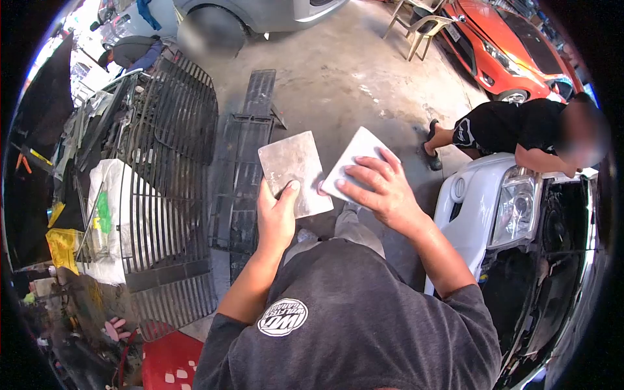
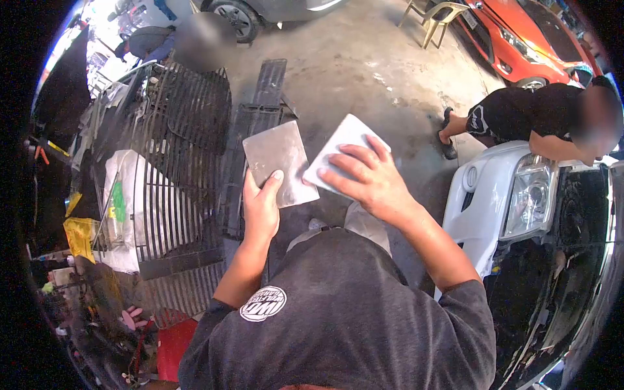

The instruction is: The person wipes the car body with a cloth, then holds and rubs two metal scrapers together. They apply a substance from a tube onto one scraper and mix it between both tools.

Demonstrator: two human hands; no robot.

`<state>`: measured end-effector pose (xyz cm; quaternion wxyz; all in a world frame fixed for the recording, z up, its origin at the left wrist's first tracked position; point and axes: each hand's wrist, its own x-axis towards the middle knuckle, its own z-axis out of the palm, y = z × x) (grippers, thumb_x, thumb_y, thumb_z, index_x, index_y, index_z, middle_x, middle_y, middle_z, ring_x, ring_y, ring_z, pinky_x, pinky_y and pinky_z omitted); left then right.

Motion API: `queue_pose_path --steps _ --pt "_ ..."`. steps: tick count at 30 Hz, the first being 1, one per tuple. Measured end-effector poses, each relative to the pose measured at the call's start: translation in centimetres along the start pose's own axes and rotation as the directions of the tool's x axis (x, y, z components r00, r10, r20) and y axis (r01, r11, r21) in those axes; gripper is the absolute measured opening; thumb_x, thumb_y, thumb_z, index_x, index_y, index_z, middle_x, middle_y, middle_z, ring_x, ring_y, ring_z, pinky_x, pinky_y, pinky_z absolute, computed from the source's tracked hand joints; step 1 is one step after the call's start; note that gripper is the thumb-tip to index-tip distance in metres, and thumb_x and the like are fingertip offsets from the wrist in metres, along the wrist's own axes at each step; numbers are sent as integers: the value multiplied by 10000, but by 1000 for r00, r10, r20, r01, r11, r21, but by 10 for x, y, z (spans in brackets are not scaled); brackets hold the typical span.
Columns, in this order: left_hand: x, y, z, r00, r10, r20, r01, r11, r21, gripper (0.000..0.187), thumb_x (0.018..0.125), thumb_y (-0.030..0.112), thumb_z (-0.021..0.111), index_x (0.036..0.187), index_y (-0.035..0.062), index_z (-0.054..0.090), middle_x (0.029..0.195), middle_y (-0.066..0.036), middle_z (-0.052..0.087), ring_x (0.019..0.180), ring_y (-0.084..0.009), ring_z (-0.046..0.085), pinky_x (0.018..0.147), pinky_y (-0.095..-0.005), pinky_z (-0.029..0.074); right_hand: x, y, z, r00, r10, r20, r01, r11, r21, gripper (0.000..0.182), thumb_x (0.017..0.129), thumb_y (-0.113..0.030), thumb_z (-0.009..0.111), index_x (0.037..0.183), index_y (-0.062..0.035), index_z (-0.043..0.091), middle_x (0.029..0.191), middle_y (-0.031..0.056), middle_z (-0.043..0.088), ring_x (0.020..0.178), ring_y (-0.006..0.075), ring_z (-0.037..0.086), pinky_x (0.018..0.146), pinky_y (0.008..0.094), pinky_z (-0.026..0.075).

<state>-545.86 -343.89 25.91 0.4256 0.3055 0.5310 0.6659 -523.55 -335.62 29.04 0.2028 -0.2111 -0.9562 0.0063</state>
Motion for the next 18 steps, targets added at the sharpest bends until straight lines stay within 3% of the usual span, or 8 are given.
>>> queue_pose_path --steps 3,5,8,12,14,17,18 --pt "4 3 3 999 22 46 -28 988 149 341 960 113 606 1252 -42 523 1131 -143 650 1025 -197 621 905 -332 483 4 -9 -1 999 -42 23 40 996 84 497 799 -139 604 1281 -255 635 1268 15 599 1220 236 550 1117 574 315" --pt "13 -1 0 995 -37 90 14 968 251 342 964 123 602 1255 -41 526 1131 -153 654 1029 -207 628 903 -334 485 -1 6 -10 998 -16 62 14 1000 26 470 819 -166 566 1278 -246 627 1271 11 592 1239 218 533 1111 577 316" --pt "7 1 13 976 -34 216 -24 965 263 350 967 134 597 1262 -40 523 1148 -163 654 1043 -225 631 916 -342 481 -1 9 -12 997 34 67 -35 999 16 452 830 -183 546 1274 -219 621 1277 16 590 1249 207 526 1105 576 318" --pt "23 -12 28 998 27 53 -43 943 329 374 969 131 597 1285 -48 509 1152 -179 650 1066 -257 625 936 -363 473 -14 -10 13 998 5 59 -15 988 156 457 846 -168 529 1295 -199 604 1297 41 585 1262 214 515 1100 559 327" --pt "29 -18 32 999 31 43 -42 960 276 388 968 112 591 1306 -46 486 1195 -161 624 1084 -239 602 955 -358 460 -29 -9 16 988 7 155 -43 973 229 448 854 -155 540 1295 -198 608 1304 70 581 1263 252 515 1097 561 328" --pt "40 -26 44 1000 -17 -7 17 997 76 380 951 75 593 1303 -24 489 1208 -122 604 1077 -201 587 963 -341 453 -36 9 13 977 201 77 -214 942 258 460 848 -125 567 1300 -193 608 1286 133 577 1261 314 509 1083 538 364" --pt "45 -32 49 999 -46 0 46 999 -26 383 948 71 593 1306 -17 489 1210 -118 601 1080 -204 588 970 -347 454 -32 11 8 981 193 22 -191 931 311 467 843 -116 575 1303 -189 607 1282 154 570 1256 333 508 1075 529 379"
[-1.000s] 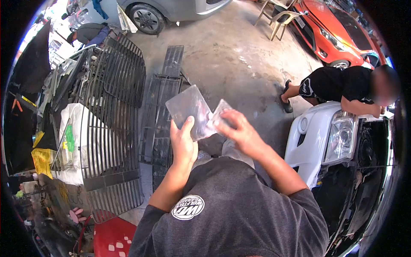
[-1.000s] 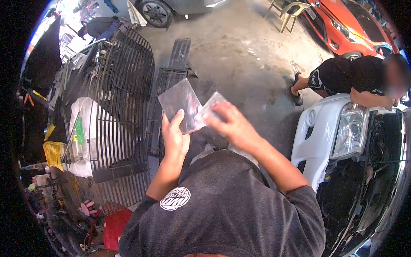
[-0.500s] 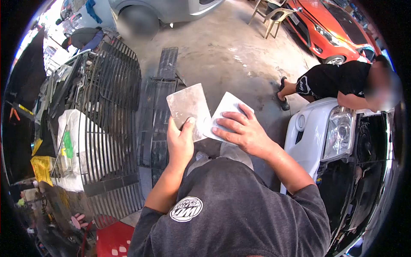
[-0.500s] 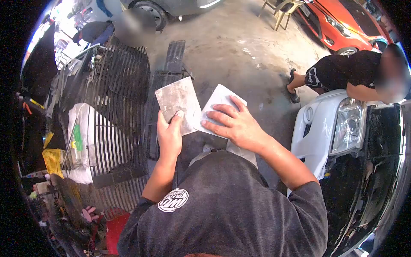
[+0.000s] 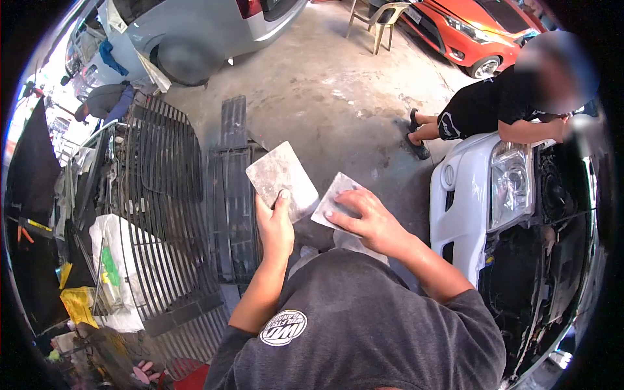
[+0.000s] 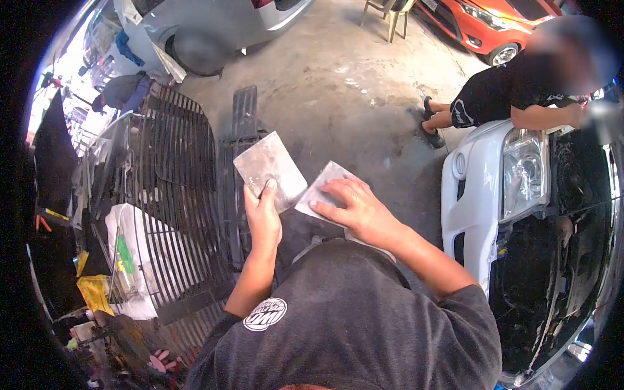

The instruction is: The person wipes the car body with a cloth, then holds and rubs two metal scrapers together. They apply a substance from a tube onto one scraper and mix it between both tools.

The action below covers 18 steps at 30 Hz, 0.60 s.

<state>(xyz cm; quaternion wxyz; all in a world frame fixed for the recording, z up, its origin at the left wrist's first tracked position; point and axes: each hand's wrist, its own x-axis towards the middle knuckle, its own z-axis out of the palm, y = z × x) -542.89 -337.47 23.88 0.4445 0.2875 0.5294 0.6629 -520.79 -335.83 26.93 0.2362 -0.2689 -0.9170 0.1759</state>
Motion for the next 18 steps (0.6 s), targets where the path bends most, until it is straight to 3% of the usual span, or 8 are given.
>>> queue_pose_path --steps 2,4,7,8,10,14,16,18 --pt "4 4 17 989 -130 69 145 941 -304 391 936 62 595 1311 19 494 1197 -99 607 1078 -213 602 980 -371 469 13 -5 -10 994 -37 -104 48 993 109 482 834 -99 591 1308 -183 605 1276 196 557 1247 370 507 1060 510 408" --pt "9 7 28 965 -227 128 259 890 -374 424 931 59 595 1335 33 470 1205 -99 609 1083 -216 613 961 -376 500 17 9 -1 993 -26 -113 37 994 101 519 820 -77 605 1326 -190 590 1281 219 540 1232 385 520 1045 483 434" --pt "22 7 38 933 -316 171 357 876 -324 392 929 37 590 1308 26 489 1192 -95 606 1064 -209 623 932 -378 521 2 64 20 986 134 -103 -126 989 81 543 821 -60 597 1342 -208 576 1303 196 541 1238 387 519 1058 471 424" --pt "28 9 42 930 -323 175 361 888 -285 390 928 34 590 1306 24 492 1190 -98 608 1059 -208 625 932 -373 518 -1 83 12 985 160 -68 -164 985 -46 544 822 -52 593 1342 -213 578 1339 176 534 1251 389 510 1070 467 414" --pt "37 11 54 923 -341 179 373 906 -201 385 927 29 590 1301 21 500 1186 -105 613 1050 -204 627 934 -361 513 -6 113 -9 977 207 -57 -212 973 -89 545 816 -39 577 1338 -196 583 1364 153 530 1270 368 501 1083 491 393" --pt "59 -4 92 945 -151 291 61 953 297 332 964 101 599 1267 -16 529 1145 -119 651 1035 -197 630 917 -318 484 26 135 -66 975 152 -164 -187 956 -225 542 766 -33 578 1290 -169 615 1315 70 576 1267 273 508 1115 524 331" --pt "65 -5 120 954 -78 288 -56 901 431 336 967 147 602 1243 -35 541 1090 -161 680 1006 -225 641 896 -333 486 38 155 -81 982 95 -161 -136 953 -270 538 754 -49 593 1275 -182 624 1293 54 590 1257 256 513 1122 526 318" --pt "77 -4 150 966 -14 258 -97 906 412 344 964 152 603 1242 -40 540 1070 -178 686 984 -238 648 878 -347 491 39 174 -88 992 40 -122 -69 968 -243 497 769 -106 579 1257 -183 632 1254 45 603 1230 238 530 1106 523 328"
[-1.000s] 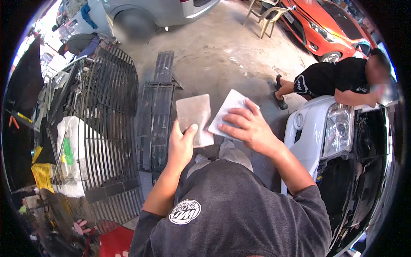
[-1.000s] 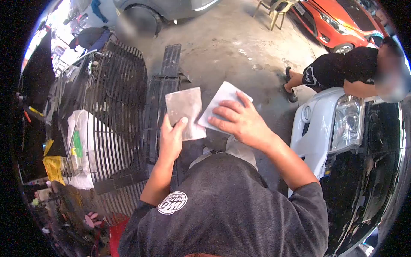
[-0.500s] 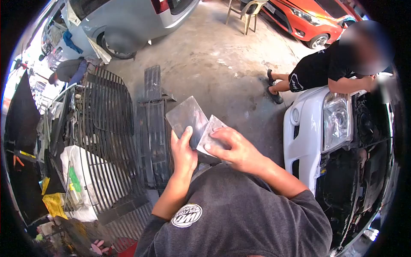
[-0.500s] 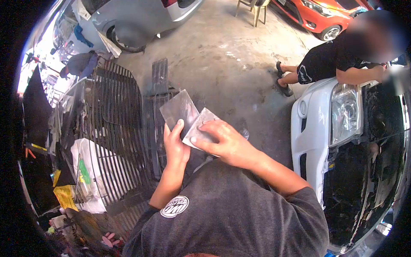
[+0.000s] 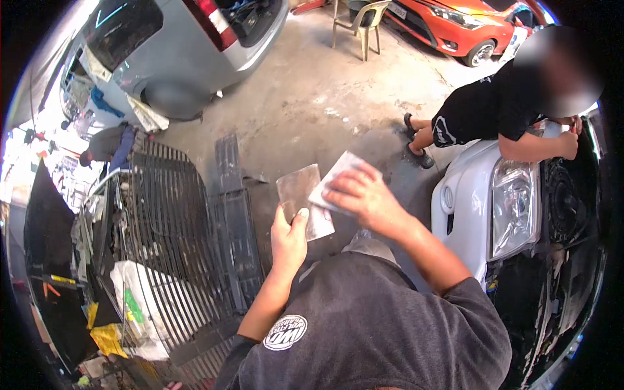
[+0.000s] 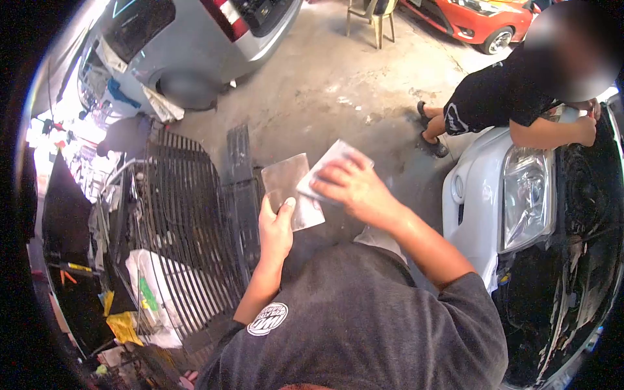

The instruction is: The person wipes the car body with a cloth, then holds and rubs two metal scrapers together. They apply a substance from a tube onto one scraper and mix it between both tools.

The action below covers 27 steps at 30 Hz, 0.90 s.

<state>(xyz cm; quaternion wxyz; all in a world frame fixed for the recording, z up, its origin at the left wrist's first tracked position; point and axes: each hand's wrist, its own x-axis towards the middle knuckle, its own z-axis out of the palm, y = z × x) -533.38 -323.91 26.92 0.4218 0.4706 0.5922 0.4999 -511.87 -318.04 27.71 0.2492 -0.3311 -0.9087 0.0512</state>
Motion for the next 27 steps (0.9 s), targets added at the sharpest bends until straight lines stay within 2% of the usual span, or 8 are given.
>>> queue_pose_path --steps 6,8,10,11,15,21,23,27 --pt "49 9 70 979 108 -173 -100 993 56 356 964 142 602 1256 -48 533 1064 -183 685 972 -242 650 868 -358 492 -33 36 -5 994 -94 55 81 975 206 449 815 -134 569 1263 -144 606 1297 74 577 1230 263 541 1088 531 342" --pt "63 10 91 968 152 -200 -150 988 26 348 983 140 590 1268 -49 527 1100 -167 676 989 -233 641 883 -342 485 -42 56 -15 993 18 118 -52 954 294 467 791 -87 600 1255 -137 618 1309 105 569 1230 304 540 1074 524 370" --pt "80 20 109 963 180 -200 -195 979 -55 341 993 140 583 1272 -48 525 1127 -156 669 1000 -228 635 894 -335 478 -45 74 -24 988 151 -16 -137 932 334 483 778 -63 613 1255 -136 625 1308 137 564 1227 337 539 1062 513 393" --pt "86 26 112 981 112 -159 -119 992 -31 349 991 122 585 1304 -15 512 1171 -126 646 1034 -216 623 926 -342 478 -43 82 -30 974 211 -83 -169 920 354 491 771 -51 619 1255 -135 629 1308 153 562 1225 353 538 1056 507 404" --pt "122 20 144 976 -200 90 206 691 -693 473 949 65 609 1387 43 433 1247 -107 580 1107 -224 598 939 -388 511 -18 97 -47 972 75 -223 18 922 388 524 789 -70 623 1305 -160 616 1318 191 538 1231 389 521 1067 487 410" --pt "183 1 168 925 -349 150 351 636 -687 419 930 44 598 1335 70 497 1223 -83 604 1081 -240 618 889 -411 539 -12 174 2 964 234 -125 -179 922 344 589 805 -34 605 1375 -181 567 1348 188 501 1270 394 481 1090 489 389" --pt "224 -9 175 911 -347 221 392 569 -723 374 926 71 601 1293 54 530 1163 -91 633 1048 -252 641 864 -446 558 -10 214 15 946 324 -10 -302 894 330 682 756 115 579 1379 -160 546 1355 176 503 1261 384 492 1068 446 416" --pt "309 -8 184 812 -363 457 579 404 -708 259 914 147 620 1153 46 607 1026 -98 678 891 -248 675 772 -421 571 26 274 33 691 716 -93 -475 548 689 597 794 112 519 1364 -66 517 1310 139 549 1216 258 546 1036 364 439"
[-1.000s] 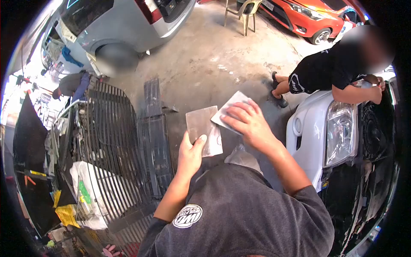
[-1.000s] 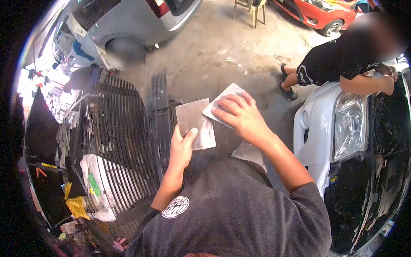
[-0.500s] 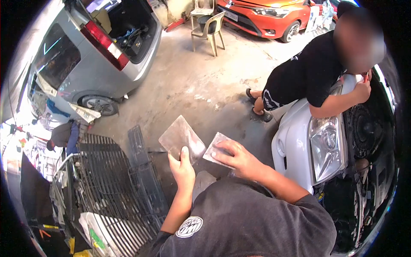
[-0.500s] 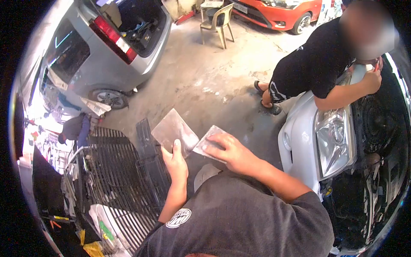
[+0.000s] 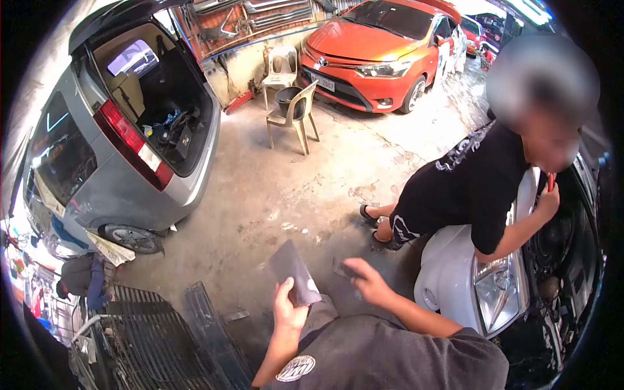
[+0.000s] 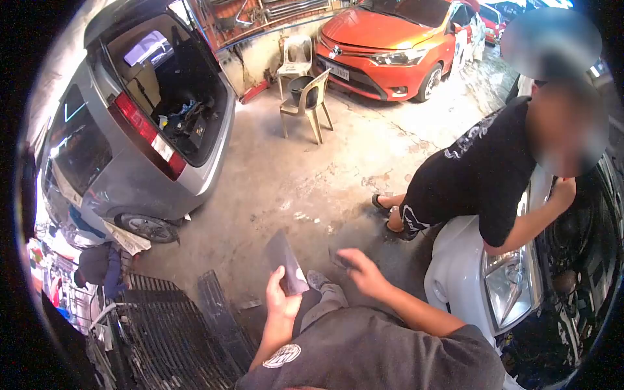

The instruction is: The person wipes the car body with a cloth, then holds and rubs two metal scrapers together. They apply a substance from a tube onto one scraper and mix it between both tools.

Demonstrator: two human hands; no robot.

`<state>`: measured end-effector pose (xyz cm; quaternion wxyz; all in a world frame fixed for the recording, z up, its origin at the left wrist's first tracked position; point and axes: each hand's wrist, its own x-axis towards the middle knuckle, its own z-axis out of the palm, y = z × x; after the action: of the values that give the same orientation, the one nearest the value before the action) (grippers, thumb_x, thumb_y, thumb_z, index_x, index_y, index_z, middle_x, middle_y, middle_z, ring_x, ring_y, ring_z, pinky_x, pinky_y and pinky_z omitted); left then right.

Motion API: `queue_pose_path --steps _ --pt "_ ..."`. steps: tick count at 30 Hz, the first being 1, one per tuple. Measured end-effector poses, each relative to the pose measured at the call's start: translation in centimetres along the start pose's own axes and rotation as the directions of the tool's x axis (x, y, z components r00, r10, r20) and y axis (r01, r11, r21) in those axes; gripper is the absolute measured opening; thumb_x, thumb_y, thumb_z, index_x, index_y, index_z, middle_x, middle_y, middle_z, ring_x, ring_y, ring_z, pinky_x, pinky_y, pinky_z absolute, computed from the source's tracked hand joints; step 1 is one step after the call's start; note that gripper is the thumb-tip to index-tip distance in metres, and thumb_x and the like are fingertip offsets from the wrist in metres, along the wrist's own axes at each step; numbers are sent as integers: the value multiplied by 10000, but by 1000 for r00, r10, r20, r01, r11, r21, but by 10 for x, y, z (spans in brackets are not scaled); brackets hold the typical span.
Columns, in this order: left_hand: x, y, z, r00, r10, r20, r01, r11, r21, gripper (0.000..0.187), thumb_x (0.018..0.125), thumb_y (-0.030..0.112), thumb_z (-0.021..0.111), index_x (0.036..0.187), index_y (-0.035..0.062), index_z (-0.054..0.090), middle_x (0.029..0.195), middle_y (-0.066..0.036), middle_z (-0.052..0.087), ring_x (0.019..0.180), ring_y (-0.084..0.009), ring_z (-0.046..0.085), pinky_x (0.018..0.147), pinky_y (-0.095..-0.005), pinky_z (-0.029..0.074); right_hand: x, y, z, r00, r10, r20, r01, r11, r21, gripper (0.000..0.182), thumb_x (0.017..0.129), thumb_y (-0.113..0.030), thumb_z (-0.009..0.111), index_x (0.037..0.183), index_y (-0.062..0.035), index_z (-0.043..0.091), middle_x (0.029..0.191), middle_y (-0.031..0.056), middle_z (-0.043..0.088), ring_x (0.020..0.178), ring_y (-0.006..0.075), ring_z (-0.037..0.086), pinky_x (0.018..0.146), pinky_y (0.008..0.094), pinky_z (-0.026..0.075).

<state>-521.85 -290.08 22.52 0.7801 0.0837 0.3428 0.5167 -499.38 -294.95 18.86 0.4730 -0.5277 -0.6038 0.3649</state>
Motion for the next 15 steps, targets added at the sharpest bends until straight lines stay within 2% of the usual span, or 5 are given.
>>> queue_pose_path --steps 1,3,5,11,15 --pt "20 9 0 995 -85 61 86 996 -27 251 912 151 623 1140 47 610 1022 -98 677 876 -244 673 755 -412 570 24 -5 1 928 369 -58 -329 881 340 506 814 81 536 1310 -13 517 1234 104 588 1193 211 551 1003 355 446" --pt "41 30 30 972 -172 159 156 982 103 206 915 142 611 1098 45 612 991 -89 671 860 -234 664 746 -403 561 86 -18 3 907 420 -22 -199 474 858 504 800 88 546 1287 -42 526 1152 75 620 1110 203 582 952 358 462" --pt "71 45 38 960 -201 195 168 970 176 224 921 146 600 1118 41 610 993 -89 674 865 -233 665 754 -402 561 139 -30 6 928 371 -26 -148 434 888 500 791 101 541 1267 -49 529 1141 77 624 1089 201 589 943 360 464" --pt "173 86 39 981 -131 141 104 977 184 242 914 180 608 1139 91 596 938 -41 690 753 -199 696 489 -325 526 193 -58 9 941 337 41 -173 369 913 488 788 111 544 1247 -52 540 1148 69 623 1108 206 585 975 359 438" --pt "214 124 50 991 -37 125 15 985 174 307 901 130 622 1199 79 568 1084 -70 664 963 -234 670 769 -410 578 188 -53 -7 973 230 9 -137 548 825 489 797 120 554 1258 -44 543 1196 72 605 1177 207 556 1033 354 404"
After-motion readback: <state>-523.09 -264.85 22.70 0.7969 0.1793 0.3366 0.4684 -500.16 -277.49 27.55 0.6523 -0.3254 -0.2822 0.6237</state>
